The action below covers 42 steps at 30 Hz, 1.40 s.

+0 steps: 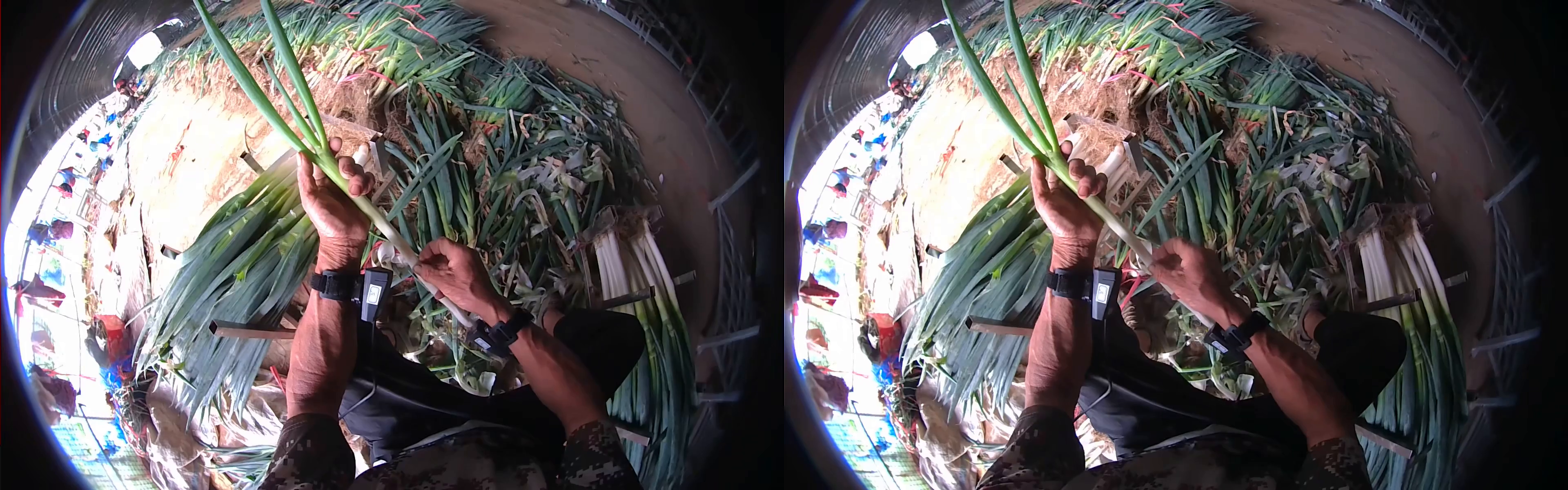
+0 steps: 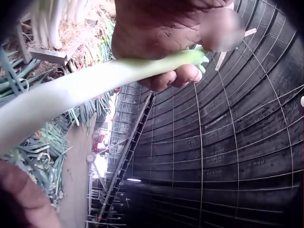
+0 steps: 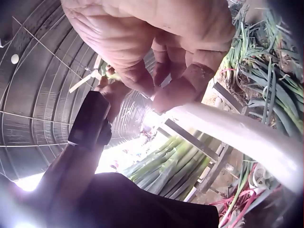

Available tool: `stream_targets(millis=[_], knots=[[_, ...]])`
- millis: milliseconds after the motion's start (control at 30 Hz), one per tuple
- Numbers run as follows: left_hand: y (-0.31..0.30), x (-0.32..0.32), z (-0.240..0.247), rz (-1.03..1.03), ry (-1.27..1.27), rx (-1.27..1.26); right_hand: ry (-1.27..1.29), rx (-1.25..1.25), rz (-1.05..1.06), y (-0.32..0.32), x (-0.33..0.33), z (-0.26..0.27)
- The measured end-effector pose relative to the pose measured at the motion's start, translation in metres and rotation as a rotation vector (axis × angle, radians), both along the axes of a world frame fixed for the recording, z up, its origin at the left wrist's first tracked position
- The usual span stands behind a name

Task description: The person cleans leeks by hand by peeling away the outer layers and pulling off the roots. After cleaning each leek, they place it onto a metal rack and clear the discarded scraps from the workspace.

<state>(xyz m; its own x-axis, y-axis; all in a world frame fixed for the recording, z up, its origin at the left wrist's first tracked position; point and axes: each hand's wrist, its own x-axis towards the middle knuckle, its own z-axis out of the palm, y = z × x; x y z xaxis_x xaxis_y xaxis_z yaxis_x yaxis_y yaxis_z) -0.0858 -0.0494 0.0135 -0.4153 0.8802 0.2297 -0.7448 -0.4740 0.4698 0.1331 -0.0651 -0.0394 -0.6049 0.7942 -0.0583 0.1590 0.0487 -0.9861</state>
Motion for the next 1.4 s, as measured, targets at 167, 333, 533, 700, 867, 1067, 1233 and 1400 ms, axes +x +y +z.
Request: stream_targets(millis=[167, 333, 533, 700, 867, 1067, 1233, 1400], knots=[[0.003, 0.004, -0.003, 0.021, -0.024, -0.071, -0.082, -0.009, 0.034, 0.003, 0.006, -0.005], [0.004, 0.010, -0.002, 0.076, -0.027, -0.192, 0.033, 0.088, 0.021, 0.000, 0.010, -0.013], [0.008, 0.011, -0.011, 0.078, -0.037, -0.256, 0.077, 0.080, 0.078, -0.005, 0.017, -0.016], [0.008, 0.014, -0.013, 0.080, -0.024, -0.282, 0.115, -0.082, 0.104, -0.004, 0.014, -0.030], [0.004, 0.020, -0.013, 0.056, -0.034, -0.292, 0.001, 0.005, 0.099, -0.006, 0.016, -0.024], [0.007, 0.017, -0.021, 0.135, -0.015, -0.354, 0.198, 0.267, -0.017, -0.014, 0.014, -0.016], [0.009, 0.017, -0.026, 0.209, 0.019, -0.437, 0.172, 0.402, -0.032, -0.017, 0.015, -0.013], [0.008, 0.020, -0.027, 0.234, 0.057, -0.515, 0.156, 0.473, -0.002, -0.023, 0.020, -0.006]])
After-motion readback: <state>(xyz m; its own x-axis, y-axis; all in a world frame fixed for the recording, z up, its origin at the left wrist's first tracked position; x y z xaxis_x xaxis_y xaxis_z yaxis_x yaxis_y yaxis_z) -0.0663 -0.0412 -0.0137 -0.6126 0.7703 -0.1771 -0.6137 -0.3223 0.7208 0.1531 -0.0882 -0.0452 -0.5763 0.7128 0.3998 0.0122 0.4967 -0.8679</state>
